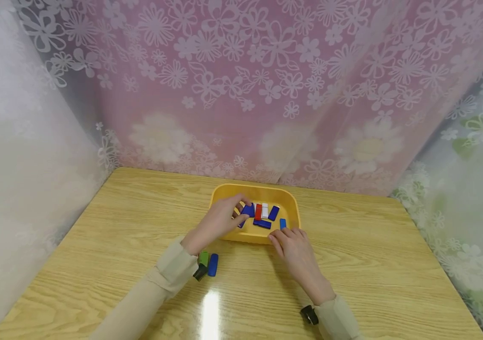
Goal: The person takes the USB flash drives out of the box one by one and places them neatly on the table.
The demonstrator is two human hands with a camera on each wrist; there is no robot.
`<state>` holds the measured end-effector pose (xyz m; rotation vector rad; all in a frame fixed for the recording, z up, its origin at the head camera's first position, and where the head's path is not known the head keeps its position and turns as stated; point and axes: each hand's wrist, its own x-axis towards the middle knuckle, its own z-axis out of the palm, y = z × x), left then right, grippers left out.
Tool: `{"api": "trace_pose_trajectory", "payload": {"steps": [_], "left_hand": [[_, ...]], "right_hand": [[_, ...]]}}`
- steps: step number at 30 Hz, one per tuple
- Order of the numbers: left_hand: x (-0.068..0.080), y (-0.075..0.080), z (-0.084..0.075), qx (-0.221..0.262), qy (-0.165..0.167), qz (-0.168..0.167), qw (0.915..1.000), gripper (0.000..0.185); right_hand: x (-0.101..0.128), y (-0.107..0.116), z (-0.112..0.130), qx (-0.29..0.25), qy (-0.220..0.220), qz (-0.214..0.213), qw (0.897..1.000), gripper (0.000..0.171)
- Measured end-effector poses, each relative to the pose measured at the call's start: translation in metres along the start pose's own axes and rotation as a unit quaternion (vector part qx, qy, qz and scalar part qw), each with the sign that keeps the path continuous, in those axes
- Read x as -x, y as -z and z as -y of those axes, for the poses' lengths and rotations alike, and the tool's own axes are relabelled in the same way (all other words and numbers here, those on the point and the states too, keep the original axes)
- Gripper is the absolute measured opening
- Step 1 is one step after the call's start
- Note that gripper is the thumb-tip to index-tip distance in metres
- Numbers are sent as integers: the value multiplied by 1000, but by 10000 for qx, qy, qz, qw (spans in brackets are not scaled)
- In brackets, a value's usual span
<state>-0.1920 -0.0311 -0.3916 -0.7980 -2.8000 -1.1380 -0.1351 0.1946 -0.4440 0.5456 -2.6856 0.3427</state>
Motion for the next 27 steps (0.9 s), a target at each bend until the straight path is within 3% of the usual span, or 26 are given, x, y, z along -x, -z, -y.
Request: {"api": "trace_pose_trajectory", "payload": {"steps": [6,12,21,27], "left_hand": [[17,-1,0,48,-113,-187,9998,22],[33,-5,4,94,171,-200,9996,22],[60,-18,7,255,18,228,9994,18],[71,-23,12,397,201,460,9979,18]], "right_hand": [[-1,0,0,-5,2,-22,10000,13],[-1,1,1,-3,-32,37,10000,13],[-1,2,1,-10,22,17,10000,12],[-1,1,0,-11,12,-2,10000,13]]}}
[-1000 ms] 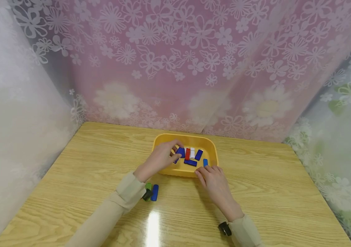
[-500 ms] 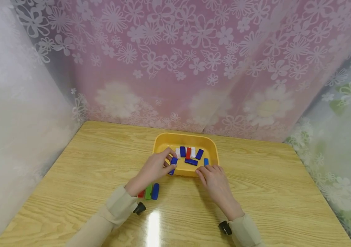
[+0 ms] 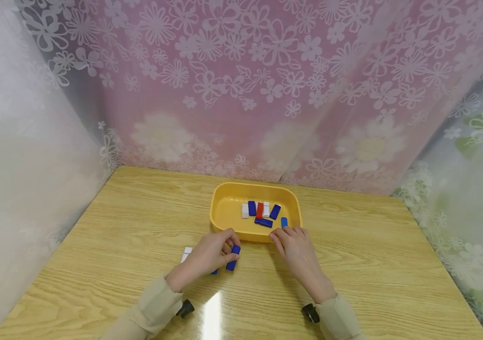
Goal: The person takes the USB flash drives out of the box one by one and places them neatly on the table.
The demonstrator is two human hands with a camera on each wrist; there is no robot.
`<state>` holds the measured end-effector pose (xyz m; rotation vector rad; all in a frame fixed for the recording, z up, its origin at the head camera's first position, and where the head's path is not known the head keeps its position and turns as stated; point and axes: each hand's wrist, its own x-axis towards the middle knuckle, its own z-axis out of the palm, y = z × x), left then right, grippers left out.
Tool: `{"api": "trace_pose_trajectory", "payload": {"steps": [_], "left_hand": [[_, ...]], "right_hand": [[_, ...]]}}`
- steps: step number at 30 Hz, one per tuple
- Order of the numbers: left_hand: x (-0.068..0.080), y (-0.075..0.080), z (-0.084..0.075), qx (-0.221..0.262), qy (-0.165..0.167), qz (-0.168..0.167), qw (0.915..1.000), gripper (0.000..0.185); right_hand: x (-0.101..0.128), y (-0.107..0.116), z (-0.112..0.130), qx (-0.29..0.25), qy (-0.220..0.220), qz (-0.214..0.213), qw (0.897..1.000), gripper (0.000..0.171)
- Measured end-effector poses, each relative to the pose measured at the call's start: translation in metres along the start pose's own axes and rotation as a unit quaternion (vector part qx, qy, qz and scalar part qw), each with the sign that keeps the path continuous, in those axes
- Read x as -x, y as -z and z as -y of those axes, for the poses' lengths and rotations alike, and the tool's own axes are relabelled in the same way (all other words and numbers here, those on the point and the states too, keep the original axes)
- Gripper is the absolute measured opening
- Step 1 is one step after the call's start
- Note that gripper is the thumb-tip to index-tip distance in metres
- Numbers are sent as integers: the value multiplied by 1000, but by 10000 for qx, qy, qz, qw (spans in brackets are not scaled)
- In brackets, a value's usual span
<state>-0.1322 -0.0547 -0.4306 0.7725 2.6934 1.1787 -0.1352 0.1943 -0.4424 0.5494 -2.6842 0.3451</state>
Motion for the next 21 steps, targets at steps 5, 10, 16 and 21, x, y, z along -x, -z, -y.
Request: {"api": "trace_pose_trajectory", "payload": {"steps": [5,10,16,21], "left_hand": [[1,-7,8,-181,208,109,9996,22],[0,-10,11,-438,374,88,9983,24],[0,-9,12,-989,305,3,9946,23],[-1,-10,14,-1420,172,-106,9897,22]], "right_hand": [[0,0,-1,14,6,26,10000,12],[0,-1,-1,10,16,24,10000,12],[1,-1,-2,-4,62,-29,10000,12],[1,-2,-2,21,79,-71,9999,11]]}}
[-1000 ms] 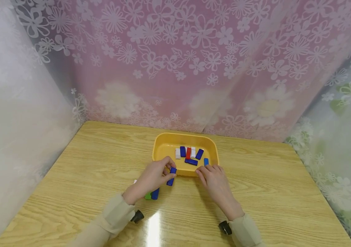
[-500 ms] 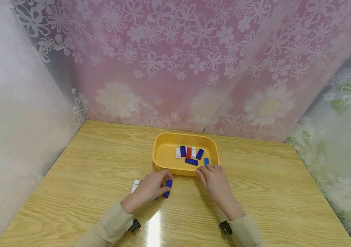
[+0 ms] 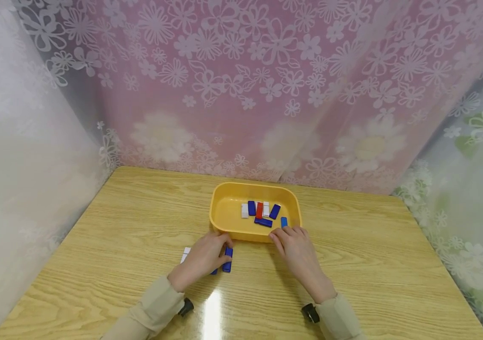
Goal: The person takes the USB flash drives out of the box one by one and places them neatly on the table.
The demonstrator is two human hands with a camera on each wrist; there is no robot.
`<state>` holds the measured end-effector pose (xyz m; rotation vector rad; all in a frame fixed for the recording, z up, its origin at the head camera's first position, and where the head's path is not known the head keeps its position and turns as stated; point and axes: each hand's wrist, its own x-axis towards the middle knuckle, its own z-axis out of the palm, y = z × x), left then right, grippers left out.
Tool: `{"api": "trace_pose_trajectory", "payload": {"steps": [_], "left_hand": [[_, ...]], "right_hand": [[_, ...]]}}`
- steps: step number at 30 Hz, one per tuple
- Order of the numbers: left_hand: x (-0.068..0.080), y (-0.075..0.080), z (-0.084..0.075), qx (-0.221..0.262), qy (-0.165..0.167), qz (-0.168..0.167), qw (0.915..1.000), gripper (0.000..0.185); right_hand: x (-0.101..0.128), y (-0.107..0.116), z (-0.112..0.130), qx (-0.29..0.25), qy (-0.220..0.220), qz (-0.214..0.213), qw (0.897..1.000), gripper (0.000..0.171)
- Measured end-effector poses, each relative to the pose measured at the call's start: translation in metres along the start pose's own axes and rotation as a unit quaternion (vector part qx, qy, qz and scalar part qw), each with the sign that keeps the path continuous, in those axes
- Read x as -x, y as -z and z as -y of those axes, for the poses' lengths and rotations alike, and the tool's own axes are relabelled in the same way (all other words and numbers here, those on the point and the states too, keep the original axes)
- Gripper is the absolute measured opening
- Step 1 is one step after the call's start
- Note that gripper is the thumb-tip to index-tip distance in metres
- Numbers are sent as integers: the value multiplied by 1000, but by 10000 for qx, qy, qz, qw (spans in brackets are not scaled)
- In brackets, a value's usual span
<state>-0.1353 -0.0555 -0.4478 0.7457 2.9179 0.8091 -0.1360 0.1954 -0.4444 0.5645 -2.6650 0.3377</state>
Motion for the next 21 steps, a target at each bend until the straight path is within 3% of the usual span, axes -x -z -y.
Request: {"api": "trace_pose_trajectory", "payload": {"steps": [9,14,18,21], "left_hand": [[6,3,1,-269,-341,166,9989,35],[11,5,2,-341,-308,132,9989,35],[11,6,1,-205,-226,-9,9995,29],[10,8,-1,-40,-228,-352,9991,18]], "right_hand": [[0,1,1,15,-26,52,10000,11],[0,1,1,19,-39,60,10000,11],[0,2,1,31,-40,48,10000,12],[0,2,1,34,-44,56,10000,12]]}}
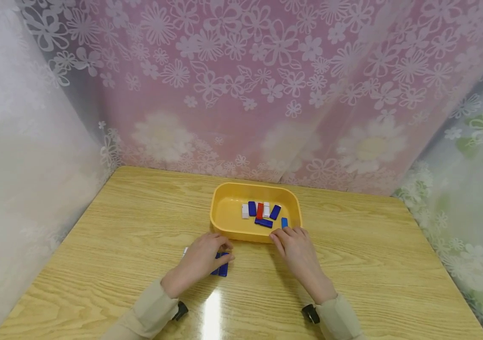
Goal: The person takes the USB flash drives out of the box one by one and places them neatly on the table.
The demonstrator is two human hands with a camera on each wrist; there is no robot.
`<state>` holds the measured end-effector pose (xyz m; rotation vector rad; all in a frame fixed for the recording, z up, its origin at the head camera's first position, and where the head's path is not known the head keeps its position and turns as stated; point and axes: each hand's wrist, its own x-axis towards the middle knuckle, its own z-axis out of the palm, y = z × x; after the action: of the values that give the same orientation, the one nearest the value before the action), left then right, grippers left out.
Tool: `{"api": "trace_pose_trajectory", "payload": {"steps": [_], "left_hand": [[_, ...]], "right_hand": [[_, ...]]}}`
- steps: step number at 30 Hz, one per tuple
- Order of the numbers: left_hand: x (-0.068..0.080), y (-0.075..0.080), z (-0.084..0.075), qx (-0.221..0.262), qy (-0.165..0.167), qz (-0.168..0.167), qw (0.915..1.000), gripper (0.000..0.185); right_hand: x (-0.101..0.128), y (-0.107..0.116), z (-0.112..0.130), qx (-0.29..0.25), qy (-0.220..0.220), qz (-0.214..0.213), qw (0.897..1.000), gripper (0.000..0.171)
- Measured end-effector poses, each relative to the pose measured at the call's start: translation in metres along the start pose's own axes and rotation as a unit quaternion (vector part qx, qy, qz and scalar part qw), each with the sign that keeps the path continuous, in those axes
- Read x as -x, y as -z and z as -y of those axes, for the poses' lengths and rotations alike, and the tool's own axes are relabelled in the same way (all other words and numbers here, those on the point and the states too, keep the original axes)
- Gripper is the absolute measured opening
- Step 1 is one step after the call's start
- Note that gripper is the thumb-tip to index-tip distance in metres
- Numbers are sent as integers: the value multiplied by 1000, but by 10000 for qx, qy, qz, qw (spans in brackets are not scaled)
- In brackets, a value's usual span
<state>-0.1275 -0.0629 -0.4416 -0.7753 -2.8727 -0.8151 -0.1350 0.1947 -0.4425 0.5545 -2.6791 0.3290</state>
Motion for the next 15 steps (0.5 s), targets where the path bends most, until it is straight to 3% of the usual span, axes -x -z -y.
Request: {"api": "trace_pose_trajectory", "payload": {"steps": [6,15], "left_hand": [[-8,6,-5,246,-46,-758,9968,6],[-34,16,-10,327,-13,-1170,9926,7]], "right_hand": [[0,0,0,-11,-20,9,10000,12],[0,-1,-1,-13,-27,14,10000,11]]}}
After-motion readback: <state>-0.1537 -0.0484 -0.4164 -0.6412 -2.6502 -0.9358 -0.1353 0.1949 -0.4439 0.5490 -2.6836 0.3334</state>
